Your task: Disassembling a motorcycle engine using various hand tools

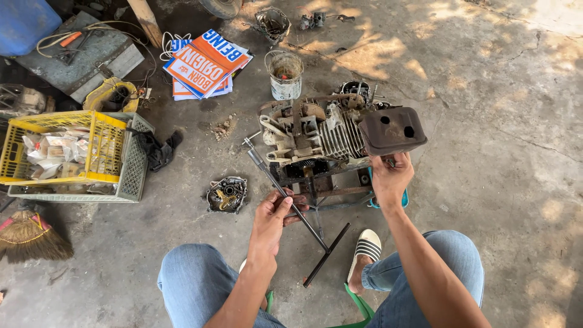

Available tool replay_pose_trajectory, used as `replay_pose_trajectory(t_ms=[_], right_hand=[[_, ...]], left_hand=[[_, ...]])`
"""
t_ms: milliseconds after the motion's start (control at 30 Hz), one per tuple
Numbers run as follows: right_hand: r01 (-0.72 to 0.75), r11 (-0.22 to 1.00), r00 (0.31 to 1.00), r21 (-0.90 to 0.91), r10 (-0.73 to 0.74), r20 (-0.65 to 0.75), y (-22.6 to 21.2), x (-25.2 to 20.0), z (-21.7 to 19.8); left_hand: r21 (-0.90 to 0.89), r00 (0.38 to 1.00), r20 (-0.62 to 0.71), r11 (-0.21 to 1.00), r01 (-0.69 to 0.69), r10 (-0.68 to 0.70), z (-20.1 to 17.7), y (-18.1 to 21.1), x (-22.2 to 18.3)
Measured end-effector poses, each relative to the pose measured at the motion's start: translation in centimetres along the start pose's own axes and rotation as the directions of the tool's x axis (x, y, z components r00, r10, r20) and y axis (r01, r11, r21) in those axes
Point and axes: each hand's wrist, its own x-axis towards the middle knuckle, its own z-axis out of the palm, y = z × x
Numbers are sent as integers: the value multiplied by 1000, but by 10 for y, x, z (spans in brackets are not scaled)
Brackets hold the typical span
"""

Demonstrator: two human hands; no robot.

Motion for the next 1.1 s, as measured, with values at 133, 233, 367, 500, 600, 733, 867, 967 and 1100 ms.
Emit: replay_pose_trajectory(t_ms=[133, 233, 367, 500, 600, 733, 867, 967, 1100], right_hand=[[9, 998, 1000, 70, -7, -27, -44, 1, -2], [-6, 1000, 998, 22, 8, -63, -28, -2, -4], [19, 999, 997, -43, -22, -69, 2, -3, -4], [45, 999, 998, 5, -45, -52, -30, 1, -2], [79, 996, 995, -38, -82, -65, -37, 3, 0], [104, 995, 991, 3, -103, -84, -40, -3, 2], [112, 993, 987, -21, -114, -111, -44, -5, 2], [99, 995, 989, -23, -101, -106, -42, -3, 5], [98, 993, 990, -63, -104, -96, -42, 1, 2]], left_hand=[[11, 1000, 1, 1000, 0, 0, 1, 4, -3], [13, 1000, 0, 1000, 0, 0, 1, 4, -2], [9, 1000, 7, 1000, -5, 5, 1, 4, -1], [-11, 1000, 13, 1000, -13, 13, -1, -2, 3], [9, 1000, 5, 1000, -9, 9, -1, -3, 1], [4, 1000, 20, 1000, -12, 12, -6, -6, 3], [9, 1000, 18, 1000, -8, 8, -6, -4, 3], [6, 1000, 12, 1000, -12, 12, -5, -5, 3], [12, 1000, 15, 1000, -14, 14, -5, -5, 4]])
